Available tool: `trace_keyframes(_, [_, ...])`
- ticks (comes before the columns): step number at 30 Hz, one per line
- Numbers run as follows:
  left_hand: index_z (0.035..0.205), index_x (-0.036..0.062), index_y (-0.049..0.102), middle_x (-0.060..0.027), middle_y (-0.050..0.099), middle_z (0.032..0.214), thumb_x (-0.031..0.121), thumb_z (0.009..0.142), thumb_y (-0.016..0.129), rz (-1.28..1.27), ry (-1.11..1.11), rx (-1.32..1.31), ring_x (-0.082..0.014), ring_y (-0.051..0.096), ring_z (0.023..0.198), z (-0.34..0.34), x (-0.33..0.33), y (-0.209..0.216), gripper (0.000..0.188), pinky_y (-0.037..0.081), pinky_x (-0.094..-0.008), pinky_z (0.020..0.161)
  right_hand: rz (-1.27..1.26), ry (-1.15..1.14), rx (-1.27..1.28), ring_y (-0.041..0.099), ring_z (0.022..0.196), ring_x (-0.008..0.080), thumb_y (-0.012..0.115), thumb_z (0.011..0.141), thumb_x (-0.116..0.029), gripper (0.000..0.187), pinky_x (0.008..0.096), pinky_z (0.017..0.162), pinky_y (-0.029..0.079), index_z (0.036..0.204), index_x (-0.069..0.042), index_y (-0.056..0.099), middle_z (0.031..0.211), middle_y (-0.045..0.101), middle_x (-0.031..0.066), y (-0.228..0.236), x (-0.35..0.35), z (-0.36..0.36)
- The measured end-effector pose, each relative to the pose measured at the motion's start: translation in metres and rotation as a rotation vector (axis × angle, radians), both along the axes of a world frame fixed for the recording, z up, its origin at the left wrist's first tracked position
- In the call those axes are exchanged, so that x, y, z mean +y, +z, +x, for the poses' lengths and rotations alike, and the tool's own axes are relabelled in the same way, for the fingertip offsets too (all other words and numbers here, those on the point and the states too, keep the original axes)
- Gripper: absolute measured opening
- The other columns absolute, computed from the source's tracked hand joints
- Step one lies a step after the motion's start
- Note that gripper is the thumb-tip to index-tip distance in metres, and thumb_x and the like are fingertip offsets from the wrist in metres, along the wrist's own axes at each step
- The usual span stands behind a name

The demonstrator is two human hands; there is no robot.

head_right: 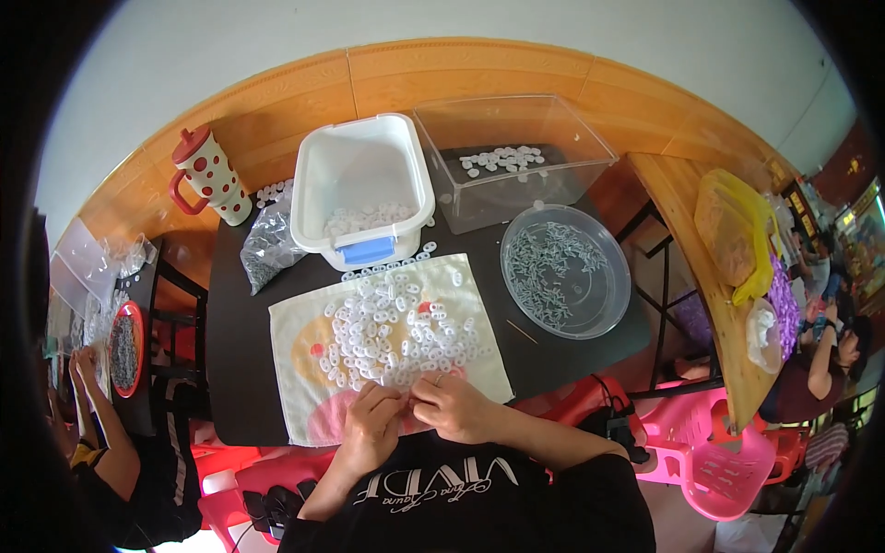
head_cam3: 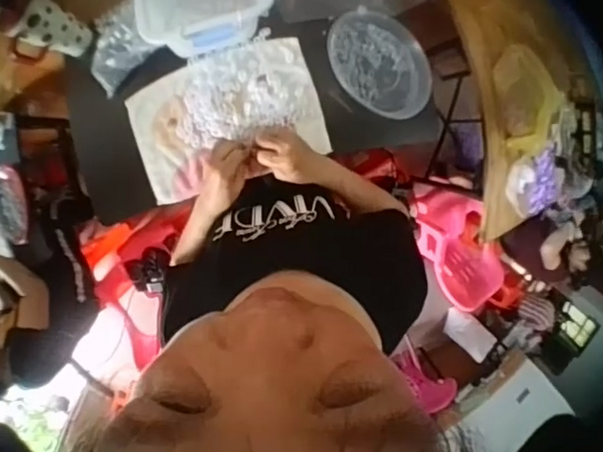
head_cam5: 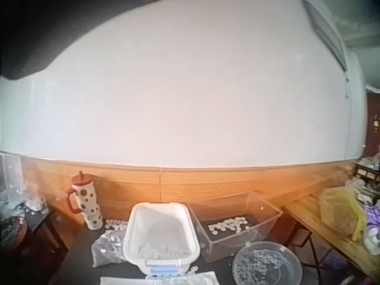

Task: Manually assembling small white and black plastic parts at a workspace table.

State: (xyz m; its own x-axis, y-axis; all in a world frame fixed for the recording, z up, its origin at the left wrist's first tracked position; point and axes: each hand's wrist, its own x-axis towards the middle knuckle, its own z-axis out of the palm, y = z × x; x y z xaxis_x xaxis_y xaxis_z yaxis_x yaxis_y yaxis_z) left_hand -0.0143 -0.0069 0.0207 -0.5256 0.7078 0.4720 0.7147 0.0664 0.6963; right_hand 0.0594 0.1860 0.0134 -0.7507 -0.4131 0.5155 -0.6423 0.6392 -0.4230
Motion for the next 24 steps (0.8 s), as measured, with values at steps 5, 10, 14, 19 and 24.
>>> trace_keyframes(5, [0.087, -0.0036, 0.064, -0.0146, 0.064, 0.090, -0.015, 0.068, 0.062, -0.014, -0.005, 0.007, -0.0334, 0.059, 0.079, -0.0018, 0.0013, 0.0040, 0.023, 0.051, -0.0402, 0.066, -0.018, 0.028, -0.055, 0.054, 0.087, 0.0311, 0.064, 0.063, -0.007, 0.021, 0.0390, 0.080, 0.048, 0.079, -0.002, 0.054, 0.093, 0.053, 0.0141, -0.0005, 0.0017, -0.0016])
trace_keyframes(10, [0.087, -0.0037, 0.063, -0.0149, 0.063, 0.091, -0.016, 0.067, 0.060, -0.011, -0.012, 0.006, -0.0339, 0.058, 0.080, -0.0020, 0.0021, 0.0023, 0.024, 0.051, -0.0402, 0.067, -0.036, 0.022, -0.038, 0.055, 0.084, 0.0305, 0.065, 0.061, -0.003, 0.019, 0.0387, 0.077, 0.048, 0.078, -0.001, 0.055, 0.090, 0.053, 0.0134, 0.0040, -0.0008, -0.0040])
trace_keyframes(14, [0.090, -0.0051, 0.063, -0.0176, 0.060, 0.093, -0.012, 0.065, 0.059, -0.037, -0.060, 0.025, -0.0362, 0.057, 0.082, -0.0033, -0.0016, 0.0007, 0.026, 0.051, -0.0415, 0.071, -0.047, 0.033, -0.011, 0.055, 0.080, 0.0298, 0.067, 0.060, -0.001, 0.019, 0.0389, 0.073, 0.049, 0.077, 0.001, 0.057, 0.086, 0.052, 0.0124, 0.0042, -0.0021, -0.0056])
trace_keyframes(19, [0.088, -0.0049, 0.062, -0.0176, 0.059, 0.092, -0.012, 0.066, 0.059, -0.088, -0.068, 0.034, -0.0364, 0.057, 0.084, -0.0022, -0.0014, 0.0023, 0.023, 0.051, -0.0418, 0.072, -0.028, 0.051, -0.029, 0.056, 0.086, 0.0310, 0.063, 0.063, -0.004, 0.015, 0.0394, 0.078, 0.049, 0.074, -0.002, 0.053, 0.090, 0.052, 0.0127, 0.0048, -0.0018, -0.0046])
trace_keyframes(24, [0.086, -0.0041, 0.063, -0.0164, 0.063, 0.092, -0.014, 0.067, 0.060, -0.076, -0.042, 0.029, -0.0346, 0.060, 0.083, -0.0010, -0.0022, 0.0036, 0.022, 0.052, -0.0408, 0.071, -0.073, 0.051, -0.081, 0.056, 0.085, 0.0310, 0.064, 0.064, -0.002, 0.016, 0.0397, 0.076, 0.049, 0.076, -0.003, 0.053, 0.088, 0.049, 0.0118, 0.0031, -0.0013, -0.0040])
